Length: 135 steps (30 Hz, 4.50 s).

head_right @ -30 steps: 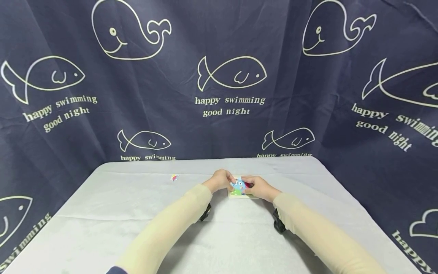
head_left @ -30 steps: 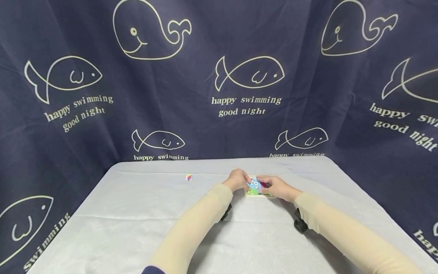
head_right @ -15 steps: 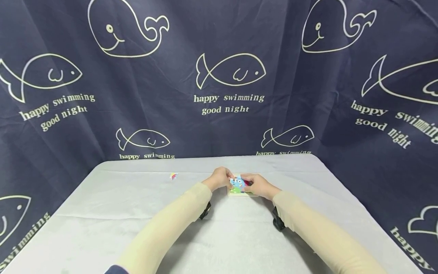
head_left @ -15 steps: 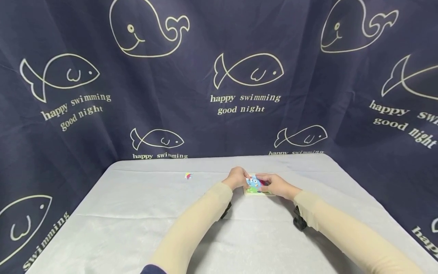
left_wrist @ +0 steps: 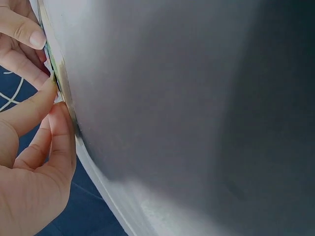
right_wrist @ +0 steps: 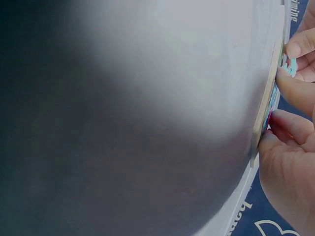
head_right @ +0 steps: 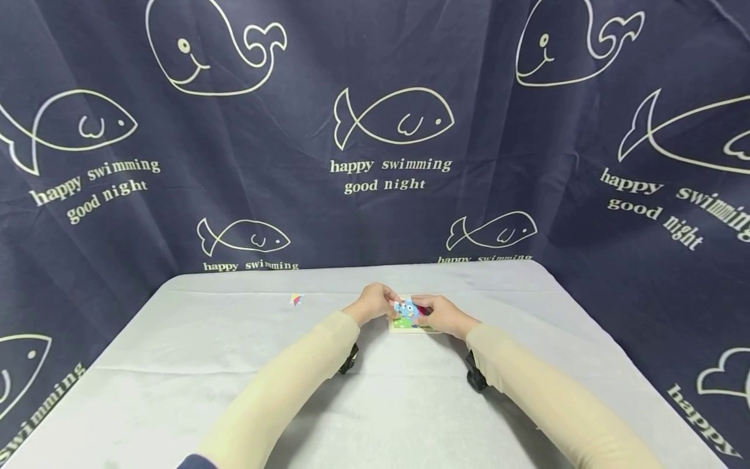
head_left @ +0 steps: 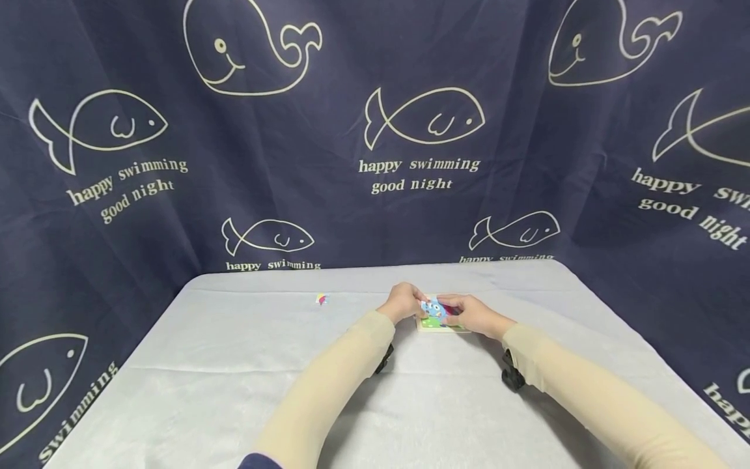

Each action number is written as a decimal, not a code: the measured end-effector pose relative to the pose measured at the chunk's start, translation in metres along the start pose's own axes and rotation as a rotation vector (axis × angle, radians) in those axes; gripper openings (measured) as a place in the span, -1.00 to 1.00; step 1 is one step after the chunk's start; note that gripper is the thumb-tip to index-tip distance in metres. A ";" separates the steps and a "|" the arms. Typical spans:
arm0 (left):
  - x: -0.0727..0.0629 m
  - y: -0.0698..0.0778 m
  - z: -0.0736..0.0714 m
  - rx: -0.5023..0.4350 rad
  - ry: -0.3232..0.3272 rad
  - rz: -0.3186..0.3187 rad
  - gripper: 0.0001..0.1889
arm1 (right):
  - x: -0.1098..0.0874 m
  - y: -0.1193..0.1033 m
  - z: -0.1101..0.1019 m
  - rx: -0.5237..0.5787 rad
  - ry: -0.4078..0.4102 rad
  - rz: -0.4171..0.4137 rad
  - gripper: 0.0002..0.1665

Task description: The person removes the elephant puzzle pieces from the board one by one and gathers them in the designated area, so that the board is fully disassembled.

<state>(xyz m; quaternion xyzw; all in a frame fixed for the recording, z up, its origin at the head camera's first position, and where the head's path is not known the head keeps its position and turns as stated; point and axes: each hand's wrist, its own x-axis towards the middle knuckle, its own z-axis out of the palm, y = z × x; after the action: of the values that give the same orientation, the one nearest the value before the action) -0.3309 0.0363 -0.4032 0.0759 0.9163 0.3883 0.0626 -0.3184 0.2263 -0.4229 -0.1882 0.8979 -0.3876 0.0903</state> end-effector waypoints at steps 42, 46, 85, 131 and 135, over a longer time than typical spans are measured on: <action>-0.005 -0.017 -0.025 -0.106 0.074 -0.006 -0.69 | -0.002 -0.003 0.002 -0.011 -0.028 0.079 -0.32; -0.007 -0.020 -0.030 -0.114 0.081 -0.010 -0.68 | -0.002 -0.003 0.002 -0.016 -0.027 0.082 -0.32; -0.026 -0.047 -0.104 -0.348 0.133 -0.074 -0.64 | -0.001 -0.006 0.000 0.002 -0.036 0.061 -0.29; -0.078 -0.134 -0.146 -0.159 0.095 -0.201 -0.61 | -0.001 -0.004 -0.001 -0.007 -0.037 0.028 -0.31; -0.078 -0.137 -0.145 -0.165 0.101 -0.209 -0.62 | -0.001 -0.004 -0.001 -0.002 -0.036 0.036 -0.31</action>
<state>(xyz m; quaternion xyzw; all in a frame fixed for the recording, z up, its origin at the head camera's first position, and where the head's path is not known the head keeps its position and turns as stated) -0.2919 -0.1746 -0.3972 -0.0449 0.8862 0.4568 0.0626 -0.3165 0.2248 -0.4191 -0.1790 0.8997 -0.3817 0.1131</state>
